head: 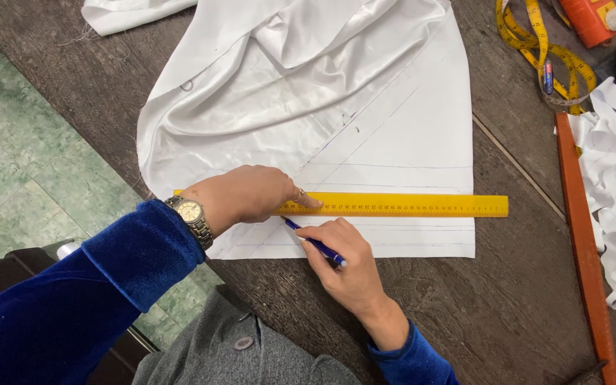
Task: Drawing parallel lines on a piece of white fabric using a yellow ruler and a blue pen for pattern marking.
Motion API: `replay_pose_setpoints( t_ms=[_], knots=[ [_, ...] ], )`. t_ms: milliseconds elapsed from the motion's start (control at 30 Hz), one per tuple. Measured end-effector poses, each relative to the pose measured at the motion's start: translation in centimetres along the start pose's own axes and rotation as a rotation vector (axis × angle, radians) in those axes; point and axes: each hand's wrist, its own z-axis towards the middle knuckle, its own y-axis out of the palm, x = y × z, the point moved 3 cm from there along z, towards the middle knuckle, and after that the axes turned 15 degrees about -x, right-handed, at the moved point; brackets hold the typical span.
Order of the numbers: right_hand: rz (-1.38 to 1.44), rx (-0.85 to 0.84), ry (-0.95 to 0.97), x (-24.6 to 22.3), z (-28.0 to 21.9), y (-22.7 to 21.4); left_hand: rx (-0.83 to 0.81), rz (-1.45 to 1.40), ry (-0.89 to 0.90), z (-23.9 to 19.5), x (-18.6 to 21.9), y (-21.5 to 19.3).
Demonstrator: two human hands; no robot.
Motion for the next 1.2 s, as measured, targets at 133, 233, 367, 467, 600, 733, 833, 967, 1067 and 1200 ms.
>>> replay_pose_setpoints(
  t_ms=[133, 233, 367, 467, 600, 733, 833, 967, 1067, 1200],
  knots=[
    [0.005, 0.027, 0.009, 0.2, -0.6, -0.7, 0.005, -0.008, 0.000, -0.1, 0.1, 0.0],
    [0.022, 0.046, 0.034, 0.5, -1.0, -1.3, 0.011, -0.009, 0.000, -0.1, 0.0, 0.0],
    [0.038, 0.063, 0.081, 0.8, -1.6, -2.2, 0.012, -0.026, 0.003, -0.2, 0.2, -0.2],
    [0.040, 0.087, 0.098, 1.3, -2.2, -2.7, 0.034, -0.025, 0.024, -0.8, 0.5, -0.6],
    [0.042, 0.115, 0.106, 1.4, -2.7, -3.0, 0.184, 0.031, 0.083, 1.4, 0.5, 0.1],
    [0.034, 0.105, 0.096, 0.9, -2.5, -2.9, 0.248, 0.055, 0.158, 1.3, 1.7, -0.4],
    [0.040, 0.112, 0.096, 0.8, -2.4, -2.7, 0.273, 0.082, 0.208, -0.3, 2.4, -1.4],
    [0.048, 0.102, 0.065, 0.7, -2.2, -2.5, 0.253, 0.121, 0.212, -1.9, 3.4, -2.4],
    [0.041, 0.097, 0.051, 0.6, -2.1, -2.4, 0.231, 0.111, 0.205, -2.7, 3.9, -3.0],
    [0.032, 0.097, 0.043, 0.5, -2.0, -2.4, 0.183, 0.111, 0.183, -1.9, 4.3, -3.0]
  ],
)
